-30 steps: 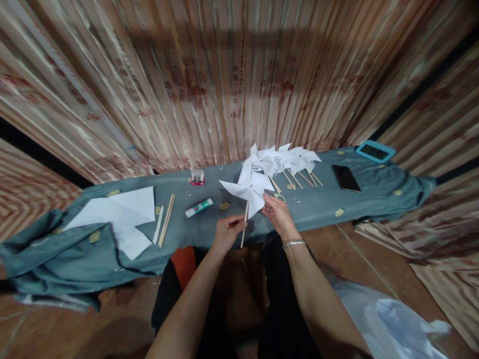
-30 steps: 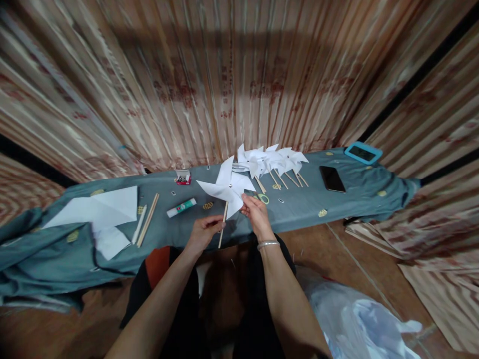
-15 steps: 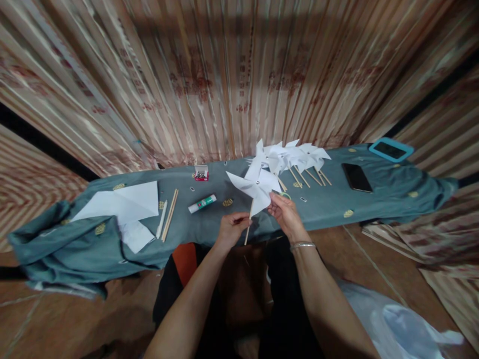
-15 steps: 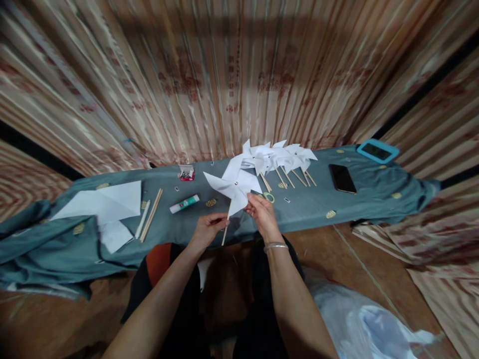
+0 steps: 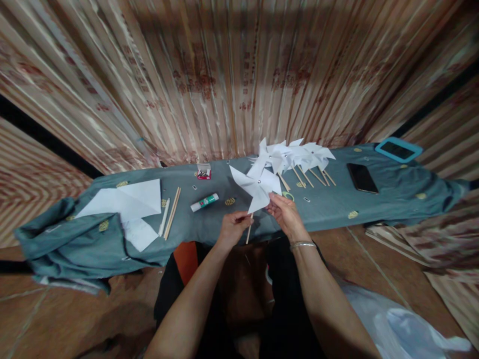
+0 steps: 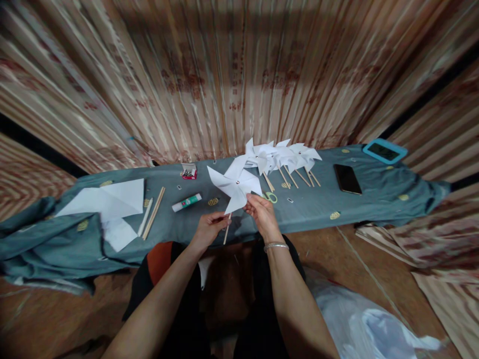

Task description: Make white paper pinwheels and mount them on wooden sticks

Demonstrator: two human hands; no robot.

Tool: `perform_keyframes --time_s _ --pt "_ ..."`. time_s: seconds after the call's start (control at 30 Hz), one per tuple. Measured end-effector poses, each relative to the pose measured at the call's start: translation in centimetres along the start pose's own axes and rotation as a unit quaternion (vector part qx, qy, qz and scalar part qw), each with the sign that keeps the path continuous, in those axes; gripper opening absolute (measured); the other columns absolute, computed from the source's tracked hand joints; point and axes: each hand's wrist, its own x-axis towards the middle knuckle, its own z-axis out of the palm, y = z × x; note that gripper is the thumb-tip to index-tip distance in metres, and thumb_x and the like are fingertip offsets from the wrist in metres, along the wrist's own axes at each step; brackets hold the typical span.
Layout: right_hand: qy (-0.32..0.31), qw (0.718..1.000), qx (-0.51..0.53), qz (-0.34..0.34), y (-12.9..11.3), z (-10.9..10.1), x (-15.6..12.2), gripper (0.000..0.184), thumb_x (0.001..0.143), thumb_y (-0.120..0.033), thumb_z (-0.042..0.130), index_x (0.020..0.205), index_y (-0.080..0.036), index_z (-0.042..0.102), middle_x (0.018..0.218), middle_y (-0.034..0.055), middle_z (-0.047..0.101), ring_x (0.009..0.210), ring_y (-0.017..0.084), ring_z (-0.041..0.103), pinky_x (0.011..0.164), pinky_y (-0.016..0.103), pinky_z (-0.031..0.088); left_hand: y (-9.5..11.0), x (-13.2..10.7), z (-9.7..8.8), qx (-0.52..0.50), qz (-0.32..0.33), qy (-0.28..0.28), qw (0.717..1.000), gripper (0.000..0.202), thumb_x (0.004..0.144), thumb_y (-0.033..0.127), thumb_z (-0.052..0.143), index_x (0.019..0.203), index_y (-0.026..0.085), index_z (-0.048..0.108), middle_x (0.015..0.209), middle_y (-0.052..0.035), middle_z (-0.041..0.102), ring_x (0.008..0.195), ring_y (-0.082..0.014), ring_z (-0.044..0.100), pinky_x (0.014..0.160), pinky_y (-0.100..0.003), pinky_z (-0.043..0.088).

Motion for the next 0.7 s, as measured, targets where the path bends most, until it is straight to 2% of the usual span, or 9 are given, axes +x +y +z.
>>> perform_keyframes --time_s 0.4,0.7 --pt "-0.006 0.999 -0.031 0.003 0.59 0.43 0.07 0.037 0.049 -0.046 0.088 0.06 -0.018 0.067 0.054 -0.0021 0.063 0.048 0.008 0.055 0.045 0.021 0.041 -0.12 0.07 -0.23 0.005 0.005 -0.01 1.0 0.024 0.052 0.022 0.078 0.075 0.017 0.078 0.066 -0.0021 0.072 0.06 -0.0127 0.059 0.062 -0.025 0.048" --pt "-0.025 0.998 -0.06 0.001 0.55 0.62 -0.14 0.036 0.053 -0.048 0.085 0.06 -0.018 0.068 0.055 -0.0009 0.065 0.048 0.008 0.05 0.046 0.02 0.04 0.0 -0.04 -0.14 0.005 0.0 0.0 1.0 0.025 0.049 0.025 0.08 0.072 0.017 0.078 0.066 -0.0021 0.071 0.06 -0.013 0.058 0.063 -0.025 0.048"
